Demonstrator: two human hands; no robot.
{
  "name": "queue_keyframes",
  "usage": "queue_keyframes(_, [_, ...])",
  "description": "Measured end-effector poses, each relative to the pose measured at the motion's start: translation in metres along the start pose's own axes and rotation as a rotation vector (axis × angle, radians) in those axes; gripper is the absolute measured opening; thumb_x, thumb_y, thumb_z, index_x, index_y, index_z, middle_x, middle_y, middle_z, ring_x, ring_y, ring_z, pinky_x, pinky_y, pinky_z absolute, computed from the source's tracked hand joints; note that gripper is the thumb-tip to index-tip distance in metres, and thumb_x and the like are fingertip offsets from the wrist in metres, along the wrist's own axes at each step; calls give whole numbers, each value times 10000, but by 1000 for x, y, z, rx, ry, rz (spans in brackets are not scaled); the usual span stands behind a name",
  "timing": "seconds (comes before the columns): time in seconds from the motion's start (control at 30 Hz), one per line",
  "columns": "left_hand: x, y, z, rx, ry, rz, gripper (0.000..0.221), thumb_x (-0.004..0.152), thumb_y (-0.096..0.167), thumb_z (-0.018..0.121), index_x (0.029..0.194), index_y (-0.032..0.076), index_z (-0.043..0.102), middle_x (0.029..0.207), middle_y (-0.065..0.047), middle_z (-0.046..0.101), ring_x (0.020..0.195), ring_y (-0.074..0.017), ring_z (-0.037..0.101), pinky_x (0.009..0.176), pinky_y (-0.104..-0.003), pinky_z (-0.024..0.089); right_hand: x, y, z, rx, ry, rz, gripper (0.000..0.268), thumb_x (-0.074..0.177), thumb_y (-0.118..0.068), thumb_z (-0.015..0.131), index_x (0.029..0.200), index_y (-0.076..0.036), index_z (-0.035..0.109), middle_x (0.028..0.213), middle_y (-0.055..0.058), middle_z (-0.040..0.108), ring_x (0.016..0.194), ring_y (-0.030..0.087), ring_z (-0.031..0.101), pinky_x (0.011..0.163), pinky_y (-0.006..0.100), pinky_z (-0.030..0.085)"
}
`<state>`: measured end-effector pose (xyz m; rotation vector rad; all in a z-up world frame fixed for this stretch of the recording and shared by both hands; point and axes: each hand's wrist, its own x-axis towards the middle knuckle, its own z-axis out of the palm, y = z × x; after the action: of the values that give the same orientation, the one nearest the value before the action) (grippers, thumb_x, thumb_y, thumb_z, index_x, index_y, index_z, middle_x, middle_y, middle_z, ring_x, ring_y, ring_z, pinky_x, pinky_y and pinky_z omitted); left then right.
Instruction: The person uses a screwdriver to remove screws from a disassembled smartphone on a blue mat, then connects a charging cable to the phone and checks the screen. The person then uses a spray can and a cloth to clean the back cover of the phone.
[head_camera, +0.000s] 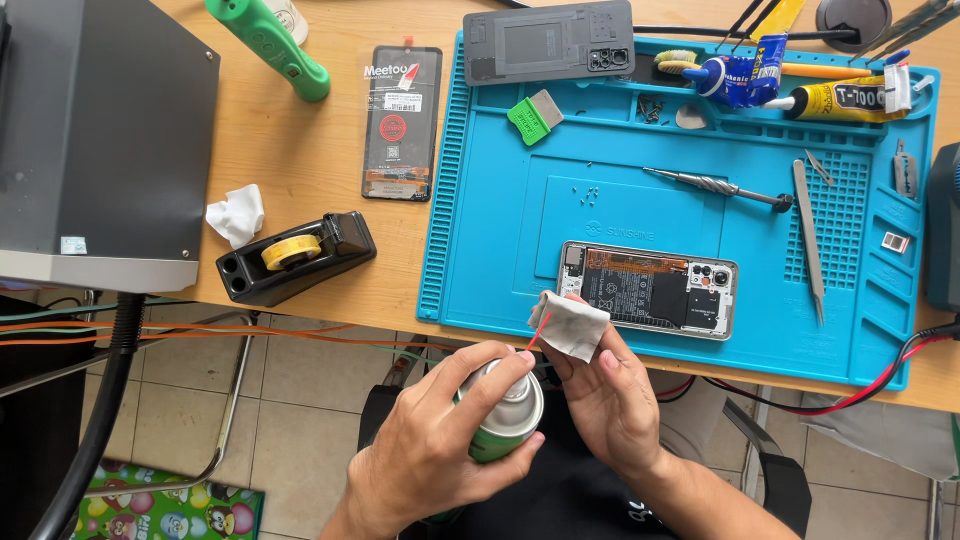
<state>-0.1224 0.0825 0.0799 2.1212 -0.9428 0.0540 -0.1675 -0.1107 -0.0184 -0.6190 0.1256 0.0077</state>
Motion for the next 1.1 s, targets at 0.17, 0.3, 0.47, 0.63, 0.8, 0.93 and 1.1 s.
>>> queue_keyframes(0.17, [-1, -2, 1, 5, -21, 2, 620, 867, 247, 830, 1355, 20, 524, 1246, -208, 635, 1106, -329, 701, 933, -390, 605, 0, 2, 0, 1, 1, 7, 657, 1015, -182, 527, 1559, 107, 299, 1580, 311, 410, 1438, 412, 453, 1216, 453, 368])
queue_keyframes(0.3, [-2, -3, 1, 28, -29, -5, 621, 871, 260, 827, 1362, 29, 526, 1254, -199, 631, 1104, -323, 701, 928, -391, 601, 1, 1, 3, -10, 2, 13, 665, 1015, -192, 527, 1561, 109, 297, 1572, 305, 422, 1437, 392, 455, 1210, 444, 372])
queue_keyframes(0.47, [2, 2, -2, 16, -42, 3, 575, 876, 259, 821, 1327, 29, 548, 1227, -184, 627, 1048, -313, 703, 889, -377, 596, 2, -1, 6, -15, -3, -1, 661, 1011, -195, 540, 1543, 124, 314, 1557, 331, 431, 1429, 441, 462, 1199, 450, 383])
queue_keyframes(0.63, [1, -2, -4, 61, -22, -3, 585, 882, 271, 821, 1342, 34, 547, 1247, -195, 631, 1057, -323, 710, 906, -394, 595, 2, 0, 7, -10, -13, -6, 643, 1017, -192, 530, 1540, 119, 323, 1552, 330, 435, 1426, 424, 466, 1228, 482, 361])
queue_keyframes(0.8, [2, -2, -4, 35, -48, -3, 570, 882, 273, 812, 1330, 31, 556, 1235, -194, 628, 1050, -322, 702, 884, -391, 600, 1, 1, 5, -7, -1, 3, 651, 1015, -190, 527, 1546, 119, 311, 1573, 328, 410, 1445, 442, 446, 1225, 469, 357])
queue_keyframes(0.93, [2, -2, -6, 52, -31, -1, 581, 881, 267, 819, 1339, 33, 549, 1244, -193, 633, 1063, -320, 707, 913, -394, 591, 1, 1, 6, -18, -22, -1, 639, 1022, -199, 530, 1539, 114, 324, 1559, 344, 422, 1429, 436, 465, 1225, 482, 361])
queue_keyframes(1.1, [0, -3, -8, 65, -40, -4, 575, 885, 284, 816, 1341, 46, 559, 1238, -185, 629, 1029, -315, 708, 872, -394, 591, 0, 3, 3, -10, 11, 23, 652, 1015, -182, 529, 1551, 122, 319, 1537, 311, 465, 1405, 394, 492, 1207, 452, 379])
